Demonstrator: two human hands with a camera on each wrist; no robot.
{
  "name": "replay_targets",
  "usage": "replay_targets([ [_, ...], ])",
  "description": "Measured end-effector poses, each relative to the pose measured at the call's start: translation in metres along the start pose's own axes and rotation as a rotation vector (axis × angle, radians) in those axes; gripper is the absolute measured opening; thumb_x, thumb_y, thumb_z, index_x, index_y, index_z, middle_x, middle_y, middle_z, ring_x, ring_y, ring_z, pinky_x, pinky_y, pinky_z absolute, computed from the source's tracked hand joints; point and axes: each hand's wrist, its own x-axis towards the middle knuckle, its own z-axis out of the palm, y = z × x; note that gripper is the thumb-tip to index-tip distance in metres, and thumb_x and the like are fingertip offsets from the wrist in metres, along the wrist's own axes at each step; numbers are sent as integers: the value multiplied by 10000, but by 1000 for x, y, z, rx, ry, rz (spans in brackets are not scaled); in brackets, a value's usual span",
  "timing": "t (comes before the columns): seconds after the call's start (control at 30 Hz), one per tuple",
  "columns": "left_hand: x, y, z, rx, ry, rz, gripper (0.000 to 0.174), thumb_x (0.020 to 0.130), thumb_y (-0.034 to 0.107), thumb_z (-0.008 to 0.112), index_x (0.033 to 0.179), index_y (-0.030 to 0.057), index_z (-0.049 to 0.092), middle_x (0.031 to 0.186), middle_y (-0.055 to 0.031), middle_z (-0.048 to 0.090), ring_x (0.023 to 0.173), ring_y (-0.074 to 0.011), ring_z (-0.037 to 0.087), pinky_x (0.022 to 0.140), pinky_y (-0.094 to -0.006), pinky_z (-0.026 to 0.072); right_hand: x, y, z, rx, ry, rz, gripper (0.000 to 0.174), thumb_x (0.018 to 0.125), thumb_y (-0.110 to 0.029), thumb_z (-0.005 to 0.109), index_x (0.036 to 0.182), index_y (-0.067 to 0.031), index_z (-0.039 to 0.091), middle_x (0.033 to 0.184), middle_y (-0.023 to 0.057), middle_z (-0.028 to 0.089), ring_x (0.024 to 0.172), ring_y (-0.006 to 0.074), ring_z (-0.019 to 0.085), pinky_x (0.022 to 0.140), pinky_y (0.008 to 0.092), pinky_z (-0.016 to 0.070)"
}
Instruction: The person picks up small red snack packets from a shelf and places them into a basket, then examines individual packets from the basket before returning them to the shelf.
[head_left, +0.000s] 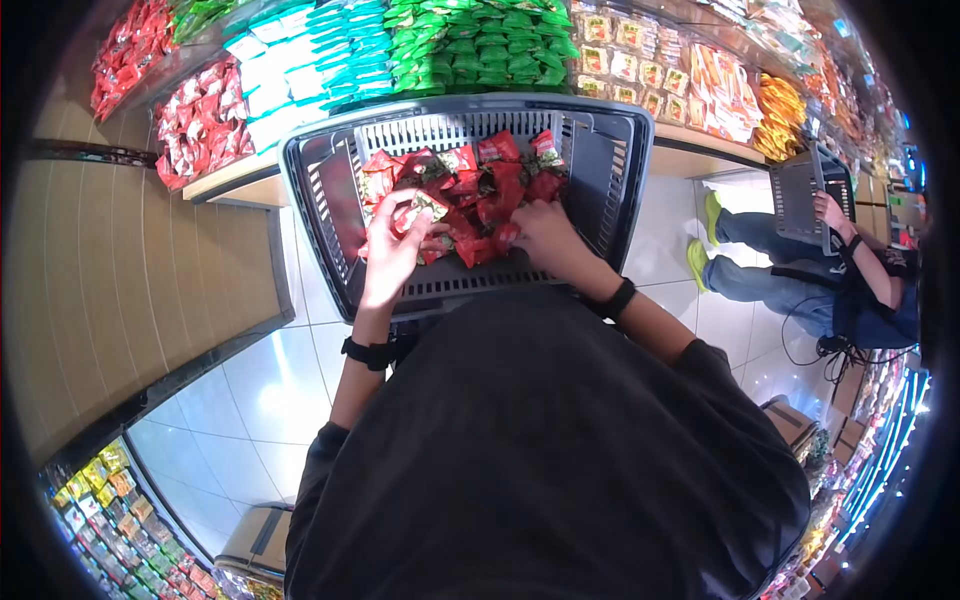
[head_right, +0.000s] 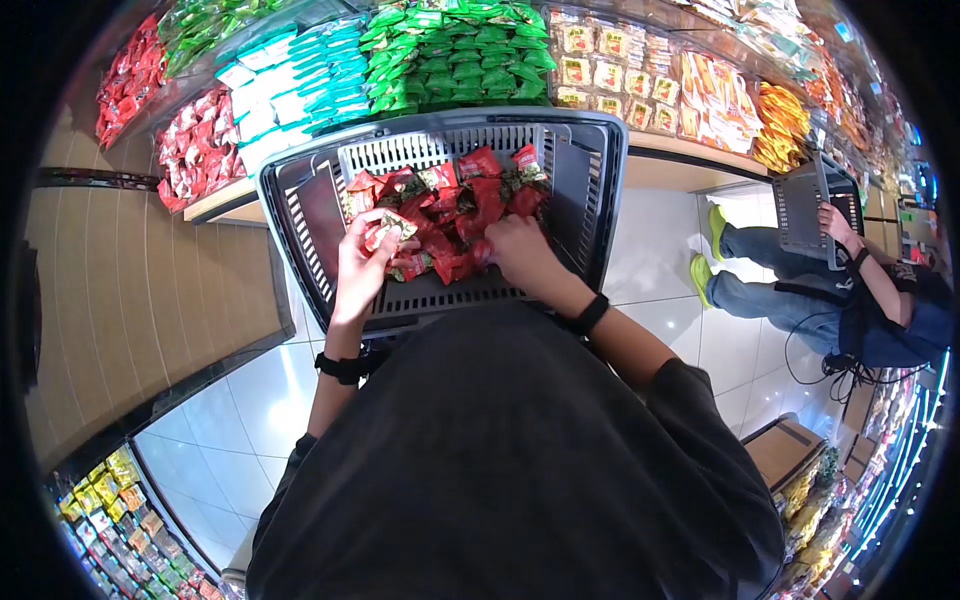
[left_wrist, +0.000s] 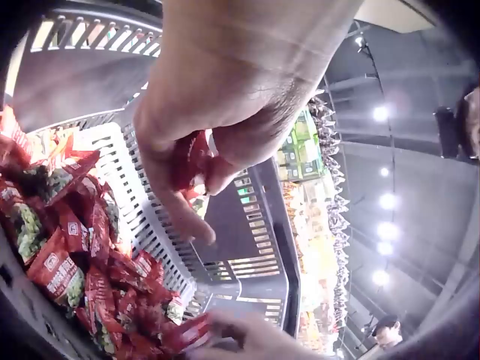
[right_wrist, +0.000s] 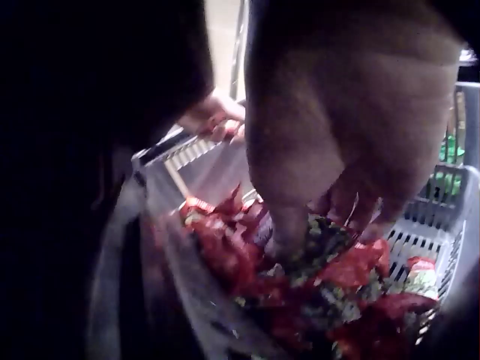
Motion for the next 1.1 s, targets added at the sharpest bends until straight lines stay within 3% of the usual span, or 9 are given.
replay_targets([
  [0.07,12,2,4,31,-66,50,317,1022,109,613,1317,23,537,1108,-102,662,957,-187,719,671,-257,578,13,-22,-47,496,53,328,285,830,-187,812,830,21,616,671,109,605,639,238,626,621,345,478],
  [0.17,29,-6,25,-77,-322,58,358,995,147,665,1320,25,577,1058,-45,663,900,-114,661,705,-253,531,36,-50,-76,1034,-25,460,258,839,-141,794,1008,20,685,787,86,685,750,168,675,688,292,522],
  [0.3,25,11,55,14,-202,22,244,938,95,718,1153,34,620,973,-36,696,771,-105,662,614,-238,513,47,-52,-77,862,70,46,354,815,-54,766,1148,19,671,948,131,712,848,180,698,749,295,549],
  [0.43,19,2,19,-212,-95,-5,226,974,91,650,1185,31,599,1081,-122,729,982,-248,741,689,-331,623,26,-5,-50,477,202,313,319,849,-20,737,1145,51,643,1026,137,724,941,196,716,816,334,572],
  [0.5,9,16,19,-307,-91,-42,234,969,75,645,1195,32,598,1143,-130,710,1055,-255,718,770,-382,640,11,29,2,-121,-115,562,291,810,-78,787,1044,49,670,899,137,742,843,213,741,779,357,587],
  [0.7,9,6,4,-189,-97,-67,122,908,-4,703,1000,44,640,1151,-105,699,1054,-201,709,678,-251,514,5,49,15,464,-125,768,258,797,-81,817,968,18,651,811,132,734,668,183,728,680,312,587],
  [0.8,10,11,4,-60,-137,-71,127,904,68,755,994,41,670,1018,-69,730,857,-112,694,611,-217,491,-6,25,-43,541,74,607,459,758,-147,847,1119,-12,597,836,110,688,774,176,688,705,327,557],
  [0.9,9,43,27,128,-213,-123,142,940,160,745,965,26,702,852,-49,742,584,-55,591,479,-207,433,6,-44,-130,834,94,432,469,806,63,777,1204,-20,543,771,5,623,718,68,567,669,263,495],
  [1.1,-9,110,70,71,-387,-43,168,1010,114,616,1094,-19,675,827,-65,727,529,-75,579,455,-216,436,32,-87,-211,770,58,172,374,873,39,729,1230,11,617,823,6,673,781,55,612,726,222,486],
])
